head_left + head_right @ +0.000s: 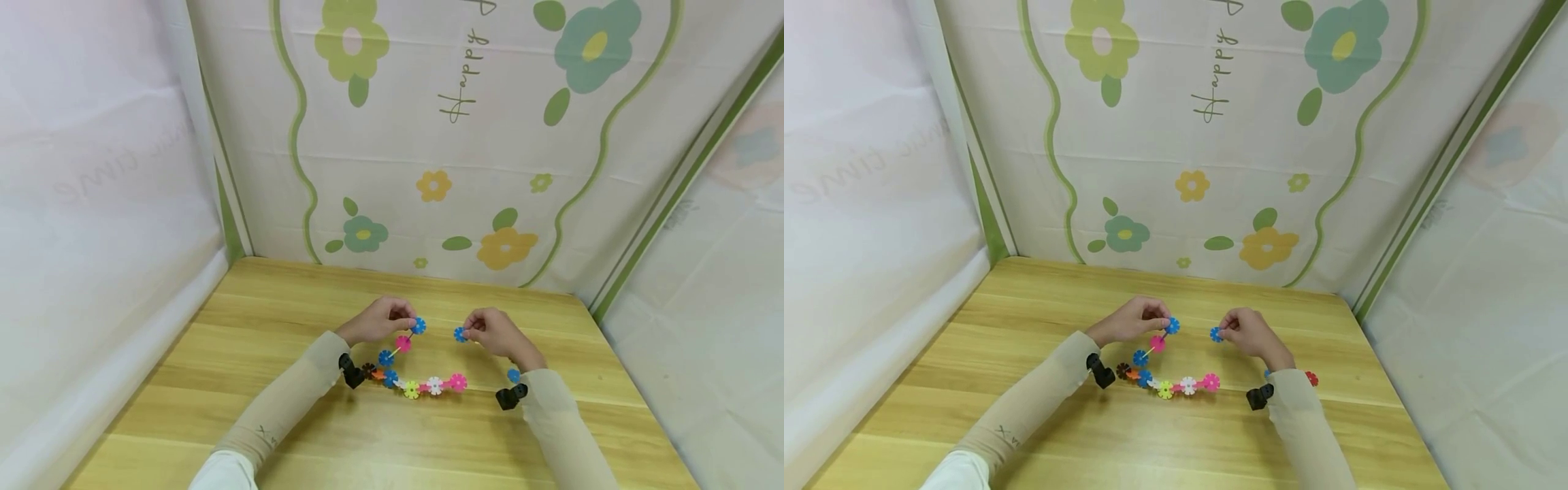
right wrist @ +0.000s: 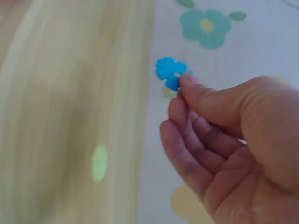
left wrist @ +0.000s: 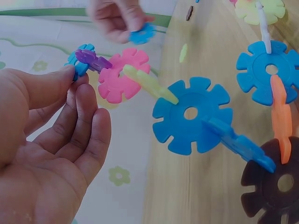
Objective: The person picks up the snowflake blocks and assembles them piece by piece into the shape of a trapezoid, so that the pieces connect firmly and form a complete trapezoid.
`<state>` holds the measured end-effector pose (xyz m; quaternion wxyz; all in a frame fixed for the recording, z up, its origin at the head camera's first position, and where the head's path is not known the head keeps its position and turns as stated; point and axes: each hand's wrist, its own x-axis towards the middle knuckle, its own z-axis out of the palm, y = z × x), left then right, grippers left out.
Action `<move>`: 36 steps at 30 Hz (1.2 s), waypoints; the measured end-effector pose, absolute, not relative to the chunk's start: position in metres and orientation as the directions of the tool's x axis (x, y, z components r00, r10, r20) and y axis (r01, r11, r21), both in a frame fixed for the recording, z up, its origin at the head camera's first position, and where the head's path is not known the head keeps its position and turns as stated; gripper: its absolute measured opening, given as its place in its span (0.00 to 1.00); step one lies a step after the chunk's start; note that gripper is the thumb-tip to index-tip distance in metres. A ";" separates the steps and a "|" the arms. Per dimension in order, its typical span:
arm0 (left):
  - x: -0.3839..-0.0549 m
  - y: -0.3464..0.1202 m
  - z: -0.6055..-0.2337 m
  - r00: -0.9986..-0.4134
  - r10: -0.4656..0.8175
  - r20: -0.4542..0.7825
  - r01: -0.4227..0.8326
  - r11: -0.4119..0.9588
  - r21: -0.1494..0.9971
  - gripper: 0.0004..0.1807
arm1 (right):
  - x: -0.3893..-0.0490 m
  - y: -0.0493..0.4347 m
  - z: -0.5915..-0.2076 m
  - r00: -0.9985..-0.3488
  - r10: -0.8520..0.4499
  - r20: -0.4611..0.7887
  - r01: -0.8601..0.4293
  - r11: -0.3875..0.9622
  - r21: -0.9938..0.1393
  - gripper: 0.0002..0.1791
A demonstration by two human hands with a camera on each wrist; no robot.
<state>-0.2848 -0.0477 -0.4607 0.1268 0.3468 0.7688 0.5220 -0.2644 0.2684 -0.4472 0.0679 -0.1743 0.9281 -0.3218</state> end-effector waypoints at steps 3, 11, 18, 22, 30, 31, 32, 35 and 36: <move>-0.285 -0.048 -0.461 -0.734 0.659 0.162 0.395 0.221 0.892 0.06 | -0.265 0.250 -0.437 -0.913 -0.407 0.035 -0.332 0.689 -0.644 0.03; -0.286 -0.047 -0.461 -0.734 0.660 0.163 0.383 0.204 0.901 0.06 | -0.272 0.220 -0.424 -0.876 -0.453 0.167 -0.439 0.601 -0.668 0.03; -0.290 -0.047 -0.464 -0.726 0.663 0.181 0.394 0.185 0.900 0.06 | -0.279 0.212 -0.432 -0.842 -0.487 0.234 -0.483 0.485 -0.729 0.04; -0.289 -0.049 -0.465 -0.727 0.662 0.184 0.404 0.195 0.894 0.06 | -0.284 0.209 -0.438 -0.819 -0.520 0.243 -0.498 0.433 -0.751 0.04; -0.284 -0.048 -0.464 -0.766 0.617 0.179 0.384 0.216 0.898 0.06 | -0.288 0.207 -0.439 -0.804 -0.552 0.222 -0.509 0.444 -0.738 0.04; -0.283 -0.047 -0.464 -0.772 0.609 0.179 0.383 0.221 0.897 0.06 | -0.287 0.207 -0.438 -0.799 -0.557 0.227 -0.520 0.450 -0.727 0.04; -0.282 -0.045 -0.464 -0.779 0.601 0.179 0.382 0.228 0.896 0.06 | -0.287 0.207 -0.437 -0.792 -0.562 0.236 -0.535 0.455 -0.712 0.04; -0.281 -0.042 -0.463 -0.797 0.578 0.178 0.378 0.246 0.893 0.06 | -0.285 0.207 -0.435 -0.762 -0.579 0.289 -0.602 0.470 -0.646 0.04; -0.281 -0.041 -0.463 -0.802 0.571 0.177 0.376 0.252 0.892 0.06 | -0.284 0.207 -0.435 -0.750 -0.585 0.310 -0.627 0.476 -0.617 0.03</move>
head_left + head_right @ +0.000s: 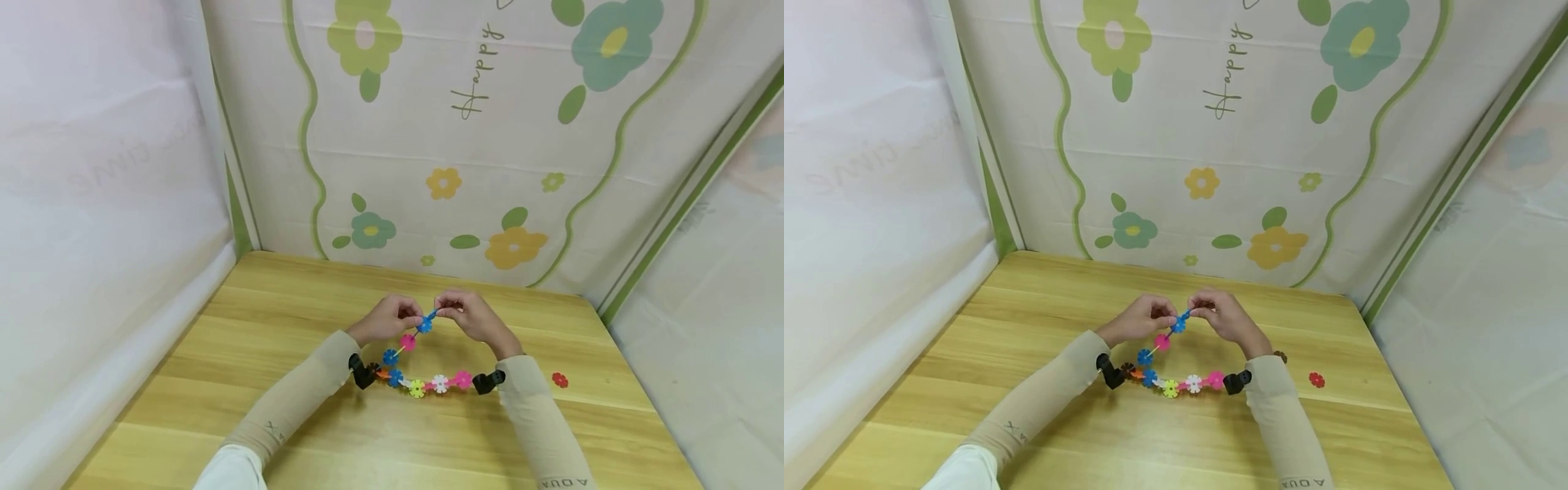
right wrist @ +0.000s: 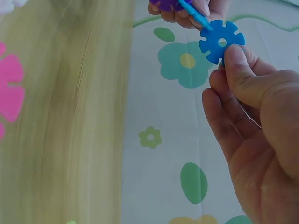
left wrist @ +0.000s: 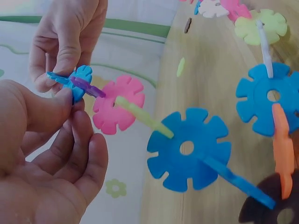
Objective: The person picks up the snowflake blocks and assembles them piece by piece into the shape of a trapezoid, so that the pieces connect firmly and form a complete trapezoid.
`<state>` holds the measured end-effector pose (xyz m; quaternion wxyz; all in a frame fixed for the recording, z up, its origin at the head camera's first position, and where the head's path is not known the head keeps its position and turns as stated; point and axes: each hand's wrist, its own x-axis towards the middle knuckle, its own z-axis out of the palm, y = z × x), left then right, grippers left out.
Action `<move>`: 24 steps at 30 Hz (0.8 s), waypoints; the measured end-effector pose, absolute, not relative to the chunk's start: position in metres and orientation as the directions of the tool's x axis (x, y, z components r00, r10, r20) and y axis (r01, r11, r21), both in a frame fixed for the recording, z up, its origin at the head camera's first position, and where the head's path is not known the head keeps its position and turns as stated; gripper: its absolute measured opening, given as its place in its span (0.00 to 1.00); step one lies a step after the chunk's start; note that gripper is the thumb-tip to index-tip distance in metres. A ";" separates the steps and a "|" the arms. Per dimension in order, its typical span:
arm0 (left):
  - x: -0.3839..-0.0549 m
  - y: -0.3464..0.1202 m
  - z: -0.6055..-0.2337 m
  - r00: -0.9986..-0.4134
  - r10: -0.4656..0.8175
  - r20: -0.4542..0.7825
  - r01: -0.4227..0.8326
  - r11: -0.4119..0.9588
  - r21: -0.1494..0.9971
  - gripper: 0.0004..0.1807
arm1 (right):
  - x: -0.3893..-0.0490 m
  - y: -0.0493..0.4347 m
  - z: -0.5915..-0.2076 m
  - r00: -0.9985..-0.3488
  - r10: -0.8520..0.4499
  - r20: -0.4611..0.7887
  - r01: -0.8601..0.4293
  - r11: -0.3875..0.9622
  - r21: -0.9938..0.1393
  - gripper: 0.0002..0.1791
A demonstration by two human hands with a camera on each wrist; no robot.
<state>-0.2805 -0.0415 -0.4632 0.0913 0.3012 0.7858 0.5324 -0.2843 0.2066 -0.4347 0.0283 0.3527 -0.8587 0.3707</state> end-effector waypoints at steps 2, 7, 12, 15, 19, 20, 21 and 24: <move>-0.280 -0.040 -0.463 -0.811 0.558 0.175 0.373 0.263 0.890 0.07 | -0.282 0.206 -0.432 -0.730 -0.590 0.345 -0.664 0.492 -0.563 0.02; -0.280 -0.037 -0.463 -0.824 0.538 0.178 0.375 0.281 0.883 0.08 | -0.278 0.203 -0.427 -0.671 -0.620 0.407 -0.739 0.507 -0.444 0.05; -0.278 -0.035 -0.460 -0.840 0.518 0.161 0.359 0.307 0.881 0.09 | -0.277 0.201 -0.427 -0.589 -0.654 0.475 -0.808 0.484 -0.337 0.06; -0.276 -0.034 -0.457 -0.853 0.500 0.148 0.342 0.322 0.883 0.09 | -0.278 0.201 -0.428 -0.525 -0.673 0.521 -0.849 0.455 -0.268 0.05; -0.275 -0.032 -0.456 -0.864 0.479 0.153 0.341 0.334 0.879 0.09 | -0.279 0.199 -0.431 -0.453 -0.683 0.573 -0.887 0.413 -0.208 0.04; -0.275 -0.032 -0.456 -0.867 0.473 0.155 0.341 0.337 0.878 0.09 | -0.279 0.199 -0.432 -0.445 -0.678 0.585 -0.890 0.407 -0.205 0.05; -0.275 -0.031 -0.457 -0.870 0.467 0.158 0.341 0.337 0.878 0.09 | -0.278 0.198 -0.433 -0.443 -0.672 0.594 -0.891 0.403 -0.209 0.07; -0.275 -0.029 -0.460 -0.879 0.447 0.164 0.334 0.335 0.881 0.09 | -0.277 0.198 -0.437 -0.469 -0.641 0.607 -0.878 0.416 -0.239 0.08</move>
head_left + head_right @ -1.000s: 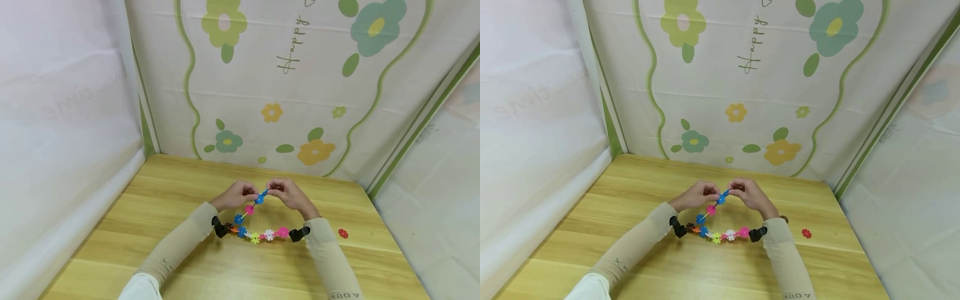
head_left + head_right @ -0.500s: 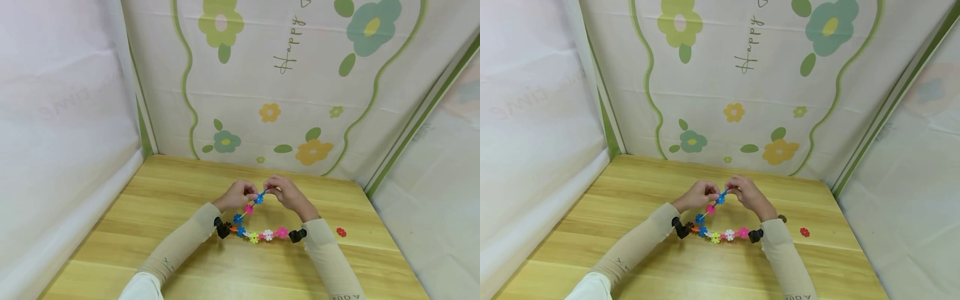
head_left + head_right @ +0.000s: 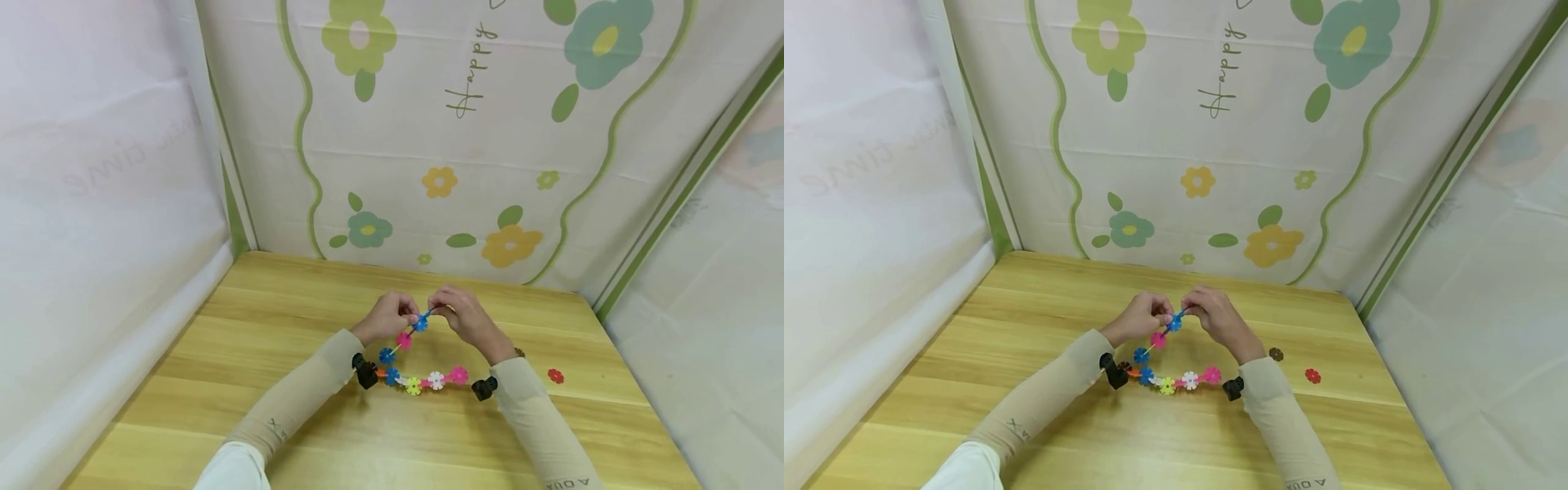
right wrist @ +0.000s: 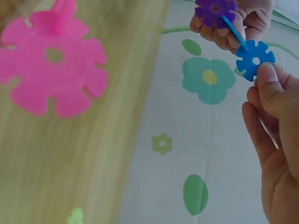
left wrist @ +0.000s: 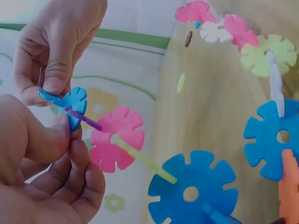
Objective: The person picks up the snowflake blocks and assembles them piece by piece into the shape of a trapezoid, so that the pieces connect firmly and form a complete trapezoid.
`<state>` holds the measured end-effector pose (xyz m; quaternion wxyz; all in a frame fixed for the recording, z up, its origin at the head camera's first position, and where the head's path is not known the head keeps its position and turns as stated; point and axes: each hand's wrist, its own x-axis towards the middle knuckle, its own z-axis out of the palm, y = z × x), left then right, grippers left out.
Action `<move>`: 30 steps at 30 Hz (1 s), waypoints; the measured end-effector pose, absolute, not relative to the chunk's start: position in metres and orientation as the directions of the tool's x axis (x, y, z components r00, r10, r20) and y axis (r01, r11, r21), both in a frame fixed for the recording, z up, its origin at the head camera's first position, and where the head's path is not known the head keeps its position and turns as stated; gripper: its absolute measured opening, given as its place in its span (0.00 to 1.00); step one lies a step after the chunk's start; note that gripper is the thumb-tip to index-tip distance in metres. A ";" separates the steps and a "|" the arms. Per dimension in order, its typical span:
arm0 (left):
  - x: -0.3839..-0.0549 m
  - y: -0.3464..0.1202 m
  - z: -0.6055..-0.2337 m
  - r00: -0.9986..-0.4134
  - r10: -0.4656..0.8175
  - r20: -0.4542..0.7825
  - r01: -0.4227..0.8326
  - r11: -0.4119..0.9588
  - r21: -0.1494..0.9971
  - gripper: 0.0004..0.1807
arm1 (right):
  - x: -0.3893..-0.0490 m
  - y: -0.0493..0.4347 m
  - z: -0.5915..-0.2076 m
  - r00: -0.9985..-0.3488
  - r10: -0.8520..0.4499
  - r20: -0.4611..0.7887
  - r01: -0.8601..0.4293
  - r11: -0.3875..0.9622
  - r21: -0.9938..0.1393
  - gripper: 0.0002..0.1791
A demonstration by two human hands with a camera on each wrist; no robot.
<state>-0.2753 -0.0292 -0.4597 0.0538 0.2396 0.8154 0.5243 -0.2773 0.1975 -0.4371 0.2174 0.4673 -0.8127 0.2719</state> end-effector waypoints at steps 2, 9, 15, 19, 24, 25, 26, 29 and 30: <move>-0.274 -0.027 -0.461 -0.884 0.435 0.170 0.334 0.333 0.882 0.09 | -0.277 0.198 -0.440 -0.494 -0.621 0.609 -0.864 0.427 -0.265 0.08; -0.272 -0.023 -0.461 -0.900 0.404 0.162 0.318 0.355 0.879 0.10 | -0.276 0.198 -0.447 -0.527 -0.601 0.601 -0.842 0.461 -0.279 0.04; -0.275 -0.021 -0.467 -0.894 0.428 0.131 0.304 0.367 0.879 0.10 | -0.273 0.205 -0.442 -0.587 -0.624 0.515 -0.808 0.491 -0.326 0.08; -0.275 -0.022 -0.467 -0.891 0.438 0.120 0.295 0.357 0.886 0.09 | -0.271 0.218 -0.437 -0.700 -0.593 0.398 -0.714 0.581 -0.390 0.08; -0.274 -0.025 -0.466 -0.887 0.449 0.110 0.289 0.353 0.890 0.08 | -0.272 0.243 -0.432 -0.809 -0.502 0.305 -0.587 0.696 -0.413 0.09; -0.274 -0.026 -0.466 -0.887 0.449 0.108 0.288 0.355 0.889 0.08 | -0.272 0.249 -0.432 -0.826 -0.486 0.286 -0.564 0.714 -0.416 0.09; -0.274 -0.027 -0.466 -0.886 0.450 0.108 0.288 0.354 0.890 0.08 | -0.273 0.254 -0.432 -0.841 -0.472 0.265 -0.541 0.730 -0.417 0.09; -0.274 -0.029 -0.466 -0.883 0.457 0.103 0.287 0.353 0.891 0.08 | -0.277 0.270 -0.438 -0.885 -0.426 0.188 -0.464 0.772 -0.434 0.10; -0.274 -0.029 -0.466 -0.880 0.463 0.105 0.291 0.352 0.890 0.08 | -0.279 0.274 -0.442 -0.900 -0.406 0.158 -0.432 0.788 -0.438 0.11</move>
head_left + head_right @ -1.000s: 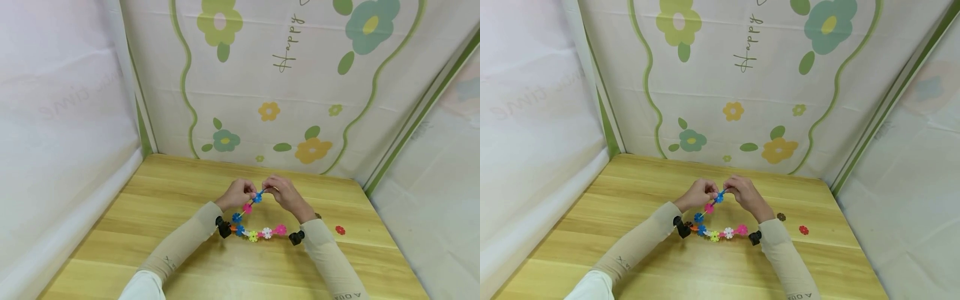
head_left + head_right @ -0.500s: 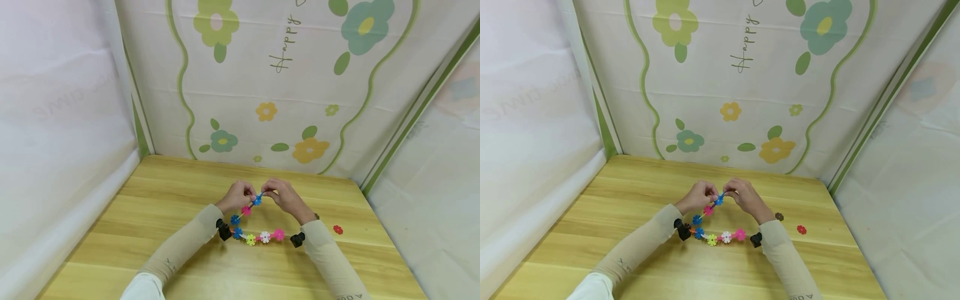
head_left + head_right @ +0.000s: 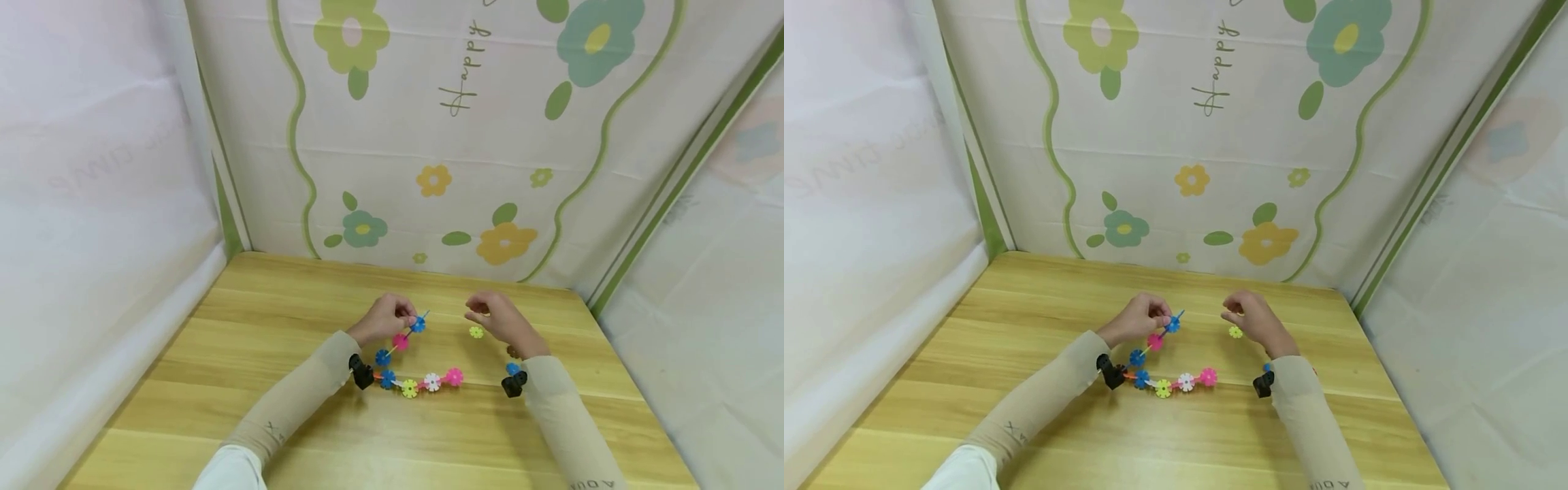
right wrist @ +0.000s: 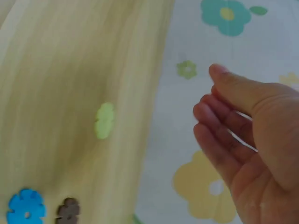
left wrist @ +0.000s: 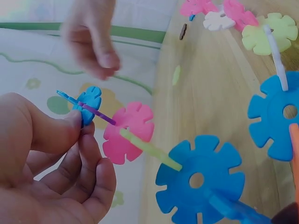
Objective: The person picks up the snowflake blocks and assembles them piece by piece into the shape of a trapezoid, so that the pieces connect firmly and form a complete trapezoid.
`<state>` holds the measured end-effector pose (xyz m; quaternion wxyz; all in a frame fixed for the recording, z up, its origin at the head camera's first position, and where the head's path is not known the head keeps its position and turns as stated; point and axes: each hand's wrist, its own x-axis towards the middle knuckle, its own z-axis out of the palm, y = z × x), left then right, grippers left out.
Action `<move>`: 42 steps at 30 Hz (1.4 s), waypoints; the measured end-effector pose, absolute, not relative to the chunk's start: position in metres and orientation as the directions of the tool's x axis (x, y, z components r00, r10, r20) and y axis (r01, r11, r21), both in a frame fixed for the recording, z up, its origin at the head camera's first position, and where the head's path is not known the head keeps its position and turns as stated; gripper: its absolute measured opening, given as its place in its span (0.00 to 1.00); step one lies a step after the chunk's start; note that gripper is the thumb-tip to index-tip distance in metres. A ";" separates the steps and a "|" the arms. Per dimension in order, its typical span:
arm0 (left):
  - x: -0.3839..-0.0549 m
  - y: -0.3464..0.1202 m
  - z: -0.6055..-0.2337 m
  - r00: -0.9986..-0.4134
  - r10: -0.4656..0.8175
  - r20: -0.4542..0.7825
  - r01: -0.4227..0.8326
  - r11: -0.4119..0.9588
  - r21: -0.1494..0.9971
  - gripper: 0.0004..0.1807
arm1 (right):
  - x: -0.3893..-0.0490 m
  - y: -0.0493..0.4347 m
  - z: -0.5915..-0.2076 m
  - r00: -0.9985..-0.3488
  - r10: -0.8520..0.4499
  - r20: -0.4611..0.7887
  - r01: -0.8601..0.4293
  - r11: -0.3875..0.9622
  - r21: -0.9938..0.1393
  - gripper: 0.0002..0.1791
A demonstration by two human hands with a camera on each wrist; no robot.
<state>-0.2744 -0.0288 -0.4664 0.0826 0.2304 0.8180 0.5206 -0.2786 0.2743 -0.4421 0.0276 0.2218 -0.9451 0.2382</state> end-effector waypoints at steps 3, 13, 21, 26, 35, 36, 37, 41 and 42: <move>-0.275 -0.031 -0.466 -0.871 0.479 0.106 0.298 0.345 0.890 0.07 | -0.285 0.285 -0.457 -0.933 -0.350 0.080 -0.348 0.824 -0.446 0.16; -0.275 -0.039 -0.468 -0.847 0.525 0.083 0.299 0.340 0.892 0.08 | -0.292 0.297 -0.496 -0.977 -0.199 -0.077 -0.140 0.870 -0.473 0.16; -0.278 -0.043 -0.473 -0.830 0.557 0.037 0.213 0.255 0.943 0.07 | -0.292 0.286 -0.490 -0.987 -0.155 -0.041 -0.103 0.811 -0.576 0.07; -0.279 -0.043 -0.475 -0.820 0.572 -0.002 0.120 0.175 0.977 0.15 | -0.290 0.267 -0.471 -0.978 -0.206 0.034 -0.178 0.736 -0.653 0.08; -0.277 -0.036 -0.473 -0.820 0.571 -0.037 0.110 0.220 0.969 0.28 | -0.280 0.235 -0.440 -0.964 -0.226 0.143 -0.250 0.573 -0.780 0.13; -0.277 -0.035 -0.473 -0.819 0.573 -0.035 0.115 0.224 0.968 0.28 | -0.279 0.232 -0.439 -0.961 -0.227 0.156 -0.259 0.555 -0.791 0.13; -0.277 -0.035 -0.472 -0.818 0.574 -0.033 0.120 0.226 0.967 0.27 | -0.278 0.229 -0.438 -0.958 -0.231 0.168 -0.270 0.537 -0.800 0.13; -0.277 -0.035 -0.473 -0.812 0.584 -0.022 0.128 0.215 0.968 0.24 | -0.273 0.219 -0.437 -0.949 -0.241 0.205 -0.301 0.487 -0.820 0.11; -0.278 -0.035 -0.473 -0.809 0.587 -0.019 0.127 0.207 0.970 0.23 | -0.272 0.217 -0.438 -0.947 -0.242 0.209 -0.304 0.479 -0.823 0.11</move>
